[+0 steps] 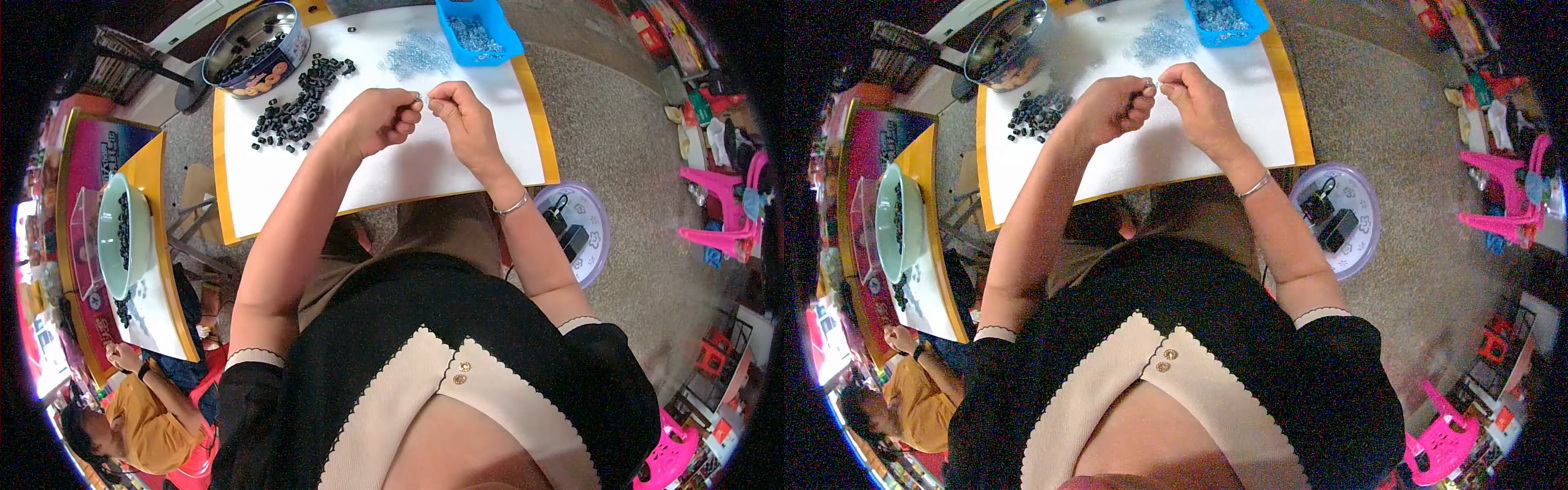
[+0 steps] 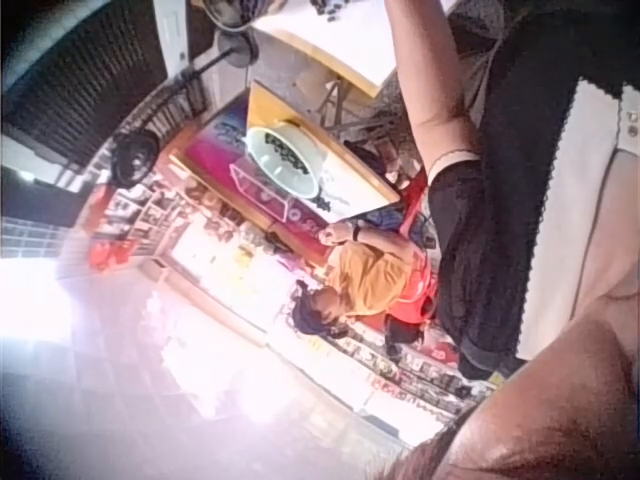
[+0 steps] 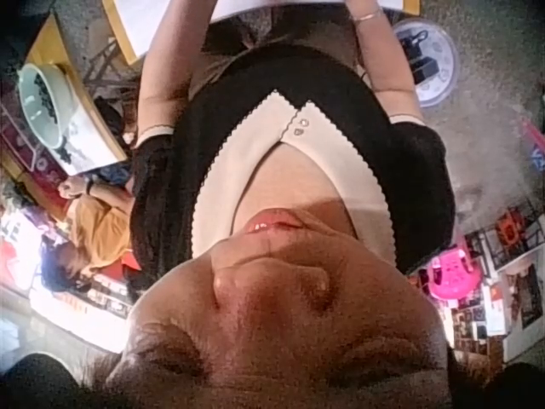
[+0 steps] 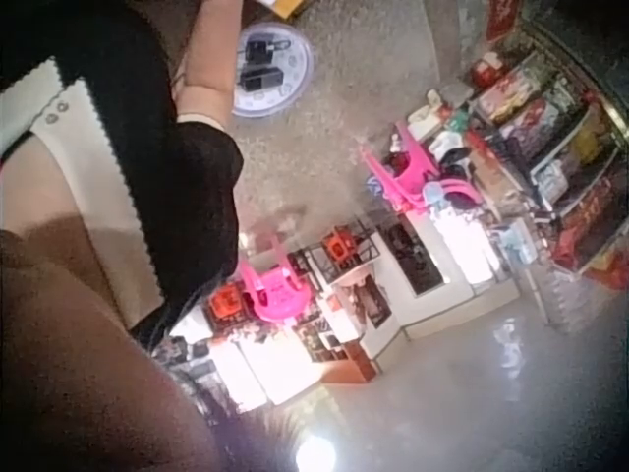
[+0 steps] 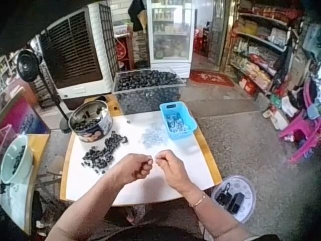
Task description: The person assembles small plastic components by taking black plastic pieces and small clear inserts from the table and fitting them together by hand.
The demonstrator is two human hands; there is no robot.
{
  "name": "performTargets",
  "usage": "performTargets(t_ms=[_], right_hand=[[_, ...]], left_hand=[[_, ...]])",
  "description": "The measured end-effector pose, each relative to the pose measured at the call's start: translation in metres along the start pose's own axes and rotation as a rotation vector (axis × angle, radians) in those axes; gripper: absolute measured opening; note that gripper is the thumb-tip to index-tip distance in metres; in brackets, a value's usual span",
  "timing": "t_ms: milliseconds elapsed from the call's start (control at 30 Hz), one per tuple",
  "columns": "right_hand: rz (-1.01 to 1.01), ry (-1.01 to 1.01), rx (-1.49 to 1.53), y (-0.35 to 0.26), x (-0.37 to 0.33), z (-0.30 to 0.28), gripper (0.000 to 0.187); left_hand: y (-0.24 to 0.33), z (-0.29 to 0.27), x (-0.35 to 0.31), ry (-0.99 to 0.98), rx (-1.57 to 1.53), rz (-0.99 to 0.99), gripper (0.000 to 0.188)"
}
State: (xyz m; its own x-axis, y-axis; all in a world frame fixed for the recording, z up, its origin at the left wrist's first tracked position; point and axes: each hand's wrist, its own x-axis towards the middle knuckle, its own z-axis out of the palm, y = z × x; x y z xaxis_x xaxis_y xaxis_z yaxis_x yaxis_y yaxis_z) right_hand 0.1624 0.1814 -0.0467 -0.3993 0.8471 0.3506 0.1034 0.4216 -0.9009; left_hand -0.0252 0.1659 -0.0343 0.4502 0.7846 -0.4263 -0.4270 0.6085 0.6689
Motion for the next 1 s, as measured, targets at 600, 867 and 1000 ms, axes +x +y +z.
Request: performTargets(t_ms=[600, 867, 1000], right_hand=[[-0.196, 0.065, -0.478, 0.024, 0.011, -0.004, 0.011], [-0.189, 0.057, -0.610, 0.032, 0.005, -0.007, 0.015], [-0.203, 0.082, -0.603, 0.031, 0.005, -0.009, 0.017]], left_hand=[[-0.001, -0.007, 0.004, 0.771, 1.372, 0.595, 0.020], [-0.007, -0.010, -0.066, 0.984, 1.144, 0.520, 0.021], [-0.030, -0.016, -0.108, 1.030, 0.965, 0.495, 0.021]])
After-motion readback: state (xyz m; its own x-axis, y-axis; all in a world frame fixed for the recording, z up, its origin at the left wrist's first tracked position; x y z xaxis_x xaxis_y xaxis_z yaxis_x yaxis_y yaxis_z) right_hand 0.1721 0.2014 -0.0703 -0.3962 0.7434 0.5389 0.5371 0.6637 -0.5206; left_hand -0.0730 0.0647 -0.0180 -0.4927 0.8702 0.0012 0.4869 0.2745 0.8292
